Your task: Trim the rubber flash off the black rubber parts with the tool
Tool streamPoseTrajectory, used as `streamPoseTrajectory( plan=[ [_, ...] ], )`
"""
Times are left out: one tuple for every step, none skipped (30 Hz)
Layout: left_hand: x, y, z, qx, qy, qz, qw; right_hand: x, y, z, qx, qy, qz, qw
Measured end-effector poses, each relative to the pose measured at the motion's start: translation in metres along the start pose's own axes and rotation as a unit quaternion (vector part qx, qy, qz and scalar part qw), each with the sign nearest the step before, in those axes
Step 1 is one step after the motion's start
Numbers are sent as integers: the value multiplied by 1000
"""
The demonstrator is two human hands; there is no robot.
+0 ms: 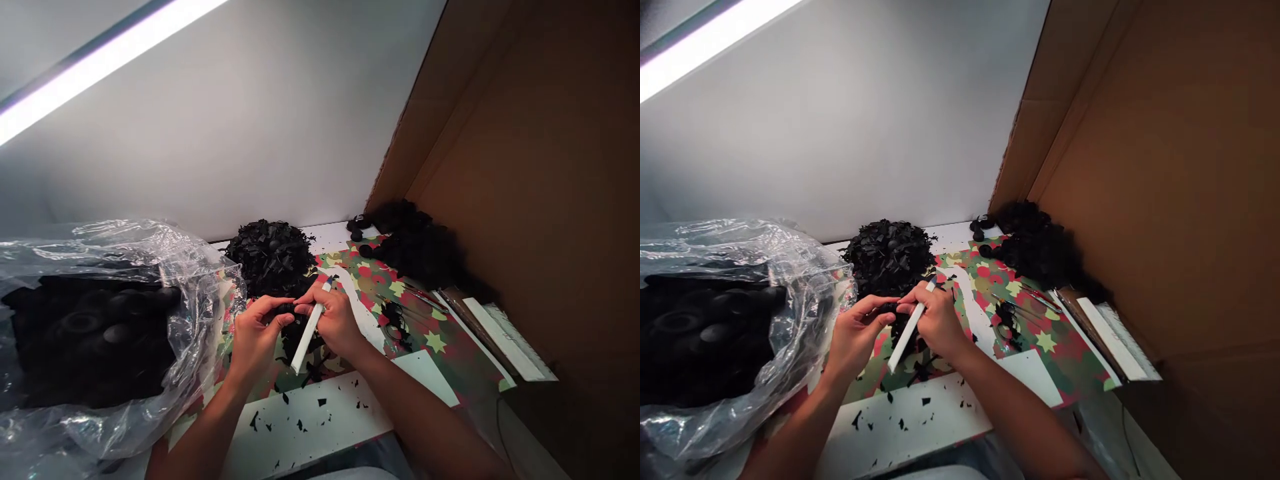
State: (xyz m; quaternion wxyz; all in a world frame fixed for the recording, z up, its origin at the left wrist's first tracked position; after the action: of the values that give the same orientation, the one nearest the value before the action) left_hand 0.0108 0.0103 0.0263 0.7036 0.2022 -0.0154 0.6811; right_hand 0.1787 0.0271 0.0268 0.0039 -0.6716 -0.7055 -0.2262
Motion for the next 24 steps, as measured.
streamPoseTrajectory(
  plan=[
    [0,1,0,9,1,1,1000,0,0,0,0,8,-9,1000],
    [1,2,0,18,2,3,1000,1,0,-1,1,17,-15,1000],
    [1,3,1,26,1,6,1000,1,0,-2,1,25,-15,1000],
    [2,4,2,33,-1,9,999,1,0,-3,2,31,-10,999],
    [2,4,3,38,-3,10,999,1,-1,-4,3,36,-4,999],
    [2,4,3,40,-7,10,999,1,-2,-5,4,41,2,999],
    [1,3,3,41,-10,8,999,0,-3,-6,4,45,7,999],
    [1,2,3,40,-12,5,999,0,-4,-7,1,49,9,999],
    [0,0,3,40,-11,2,999,-1,-5,-8,-6,51,10,999],
    [-1,-2,3,41,-8,-1,999,-1,-6,-7,-15,51,9,999],
    [-1,-4,3,44,-6,-4,999,-1,-8,-7,-26,47,13,998],
    [-2,-6,3,51,-4,-6,999,-1,-8,-6,-36,37,19,998],
    [-2,-9,3,60,-5,-5,998,-1,-9,-4,-44,21,27,998],
    [-2,-10,4,72,-9,-2,997,0,-10,-3,-45,0,34,998],
    [-3,-12,4,83,-16,0,996,1,-11,-1,-41,-25,39,998],
    [-2,-13,5,93,-24,4,995,2,-11,0,-33,-50,41,997],
    [-2,-14,5,100,-32,6,994,3,-13,0,-24,-73,40,996],
    [-2,-14,6,106,-42,9,993,4,-14,0,-15,-93,36,995],
    [-2,-15,7,111,-53,12,992,4,-15,0,-8,-106,33,994],
    [-3,-14,8,116,-66,16,991,5,-15,0,-5,-114,30,993],
    [-3,-14,10,123,-82,22,989,6,-15,0,-4,-117,28,993],
    [-5,-14,12,129,-103,31,986,8,-13,1,-5,-118,28,993],
    [-7,-13,15,131,-127,41,982,11,-9,3,-2,-121,37,992],
    [-10,-13,19,124,-151,54,979,15,-4,6,4,-126,52,991]
  ],
)
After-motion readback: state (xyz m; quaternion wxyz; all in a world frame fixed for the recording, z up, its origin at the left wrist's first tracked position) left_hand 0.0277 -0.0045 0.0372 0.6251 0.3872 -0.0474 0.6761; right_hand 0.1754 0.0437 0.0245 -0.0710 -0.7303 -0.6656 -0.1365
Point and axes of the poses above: each hand's wrist, its own x-axis towards the middle knuckle, its own y-axis out of the back of the hand, z = x × y, the point moved 2 cm from there along x, towards the middle knuckle, and after that the axes turned 10 degrees about -y, right-handed, at the moved point
